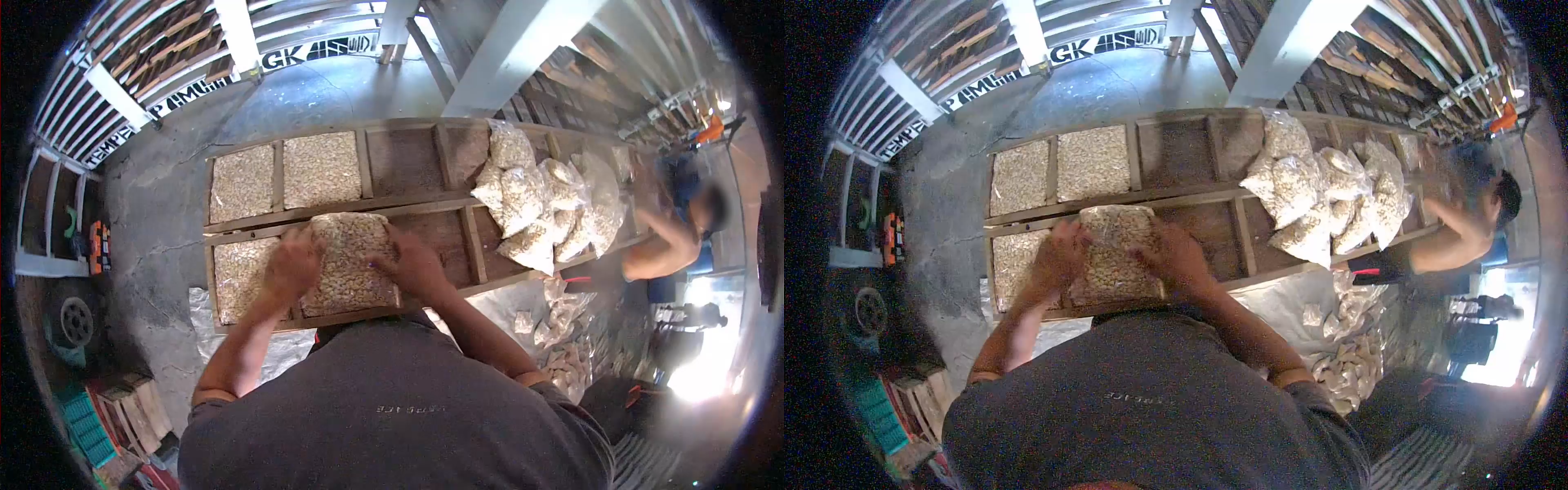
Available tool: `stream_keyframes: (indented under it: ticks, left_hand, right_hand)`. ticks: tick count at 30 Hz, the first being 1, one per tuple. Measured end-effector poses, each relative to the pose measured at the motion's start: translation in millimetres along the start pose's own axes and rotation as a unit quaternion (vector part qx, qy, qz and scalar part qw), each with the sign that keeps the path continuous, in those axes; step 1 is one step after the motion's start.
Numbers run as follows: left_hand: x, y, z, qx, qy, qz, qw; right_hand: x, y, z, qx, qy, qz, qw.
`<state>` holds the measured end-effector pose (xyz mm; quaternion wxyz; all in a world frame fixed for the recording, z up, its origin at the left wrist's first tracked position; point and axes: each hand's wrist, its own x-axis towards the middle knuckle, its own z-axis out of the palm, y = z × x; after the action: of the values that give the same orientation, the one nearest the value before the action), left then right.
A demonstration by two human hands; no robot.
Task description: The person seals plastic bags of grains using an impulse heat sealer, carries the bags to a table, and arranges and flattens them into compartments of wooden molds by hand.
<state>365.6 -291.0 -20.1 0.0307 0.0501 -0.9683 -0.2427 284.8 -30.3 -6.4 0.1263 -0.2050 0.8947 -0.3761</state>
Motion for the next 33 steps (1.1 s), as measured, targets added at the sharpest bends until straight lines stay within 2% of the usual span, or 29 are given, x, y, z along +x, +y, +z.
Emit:
stream_keyframes:
  ticks: [2, 3, 5, 8, 11, 14, 17, 20, 22, 23, 24, 26, 27, 28, 31, 32, 33]
  left_hand:
    - [-9, 35, 12, 0.066, 0.011, -0.035, 0.997]
    - [-8, 48, 20, 0.080, 0.027, -0.049, 0.995]
    - [8, 62, 46, 0.034, 0.099, -0.064, 0.992]
    - [37, 111, 39, -0.159, 0.108, -0.027, 0.981]
    - [46, 163, 67, -0.250, 0.140, 0.015, 0.958]
    - [30, 164, 129, -0.120, -0.057, -0.104, 0.986]
    - [47, 165, 121, -0.157, -0.097, -0.119, 0.976]
    - [58, 178, 80, -0.138, -0.166, -0.188, 0.958]
    - [28, 185, 47, -0.103, -0.111, -0.048, 0.987]
    - [17, 184, 46, -0.056, -0.108, -0.006, 0.993]
    - [6, 183, 45, -0.008, -0.101, 0.035, 0.994]
    - [-12, 177, 59, 0.140, -0.139, 0.054, 0.979]
    - [-11, 175, 64, 0.122, -0.148, 0.043, 0.980]
    - [-8, 172, 68, 0.106, -0.157, 0.031, 0.981]
    - [-10, 184, 62, 0.058, -0.198, -0.026, 0.978]
    - [-6, 190, 55, 0.058, -0.190, -0.035, 0.980]
    - [-1, 196, 48, 0.058, -0.181, -0.045, 0.981]
  right_hand:
    - [-8, -6, 10, -0.100, 0.046, -0.034, 0.993]
    - [-5, -7, 4, -0.036, 0.003, -0.011, 0.999]
    - [14, -9, -19, 0.094, -0.082, 0.024, 0.992]
    - [22, 2, -68, 0.140, -0.033, -0.007, 0.990]
    - [9, 56, -94, 0.036, 0.001, -0.035, 0.999]
    - [-13, 106, -96, -0.045, -0.097, -0.042, 0.993]
    - [4, 132, -78, -0.004, -0.097, -0.010, 0.995]
    - [-2, 115, -111, 0.114, -0.048, -0.055, 0.991]
    - [-29, 112, -144, -0.069, -0.005, -0.184, 0.981]
    - [-41, 116, -155, -0.162, 0.017, -0.242, 0.957]
    - [-42, 125, -150, -0.215, -0.038, -0.219, 0.951]
    - [-36, 135, -141, -0.277, -0.137, -0.203, 0.929]
    - [-26, 128, -142, -0.291, -0.175, -0.211, 0.917]
    - [-28, 118, -144, -0.270, -0.126, -0.234, 0.925]
    - [-35, 133, -133, -0.256, -0.191, -0.208, 0.925]
    - [-27, 122, -146, -0.295, -0.313, -0.182, 0.884]
    - [-13, 125, -150, -0.229, -0.240, -0.162, 0.929]
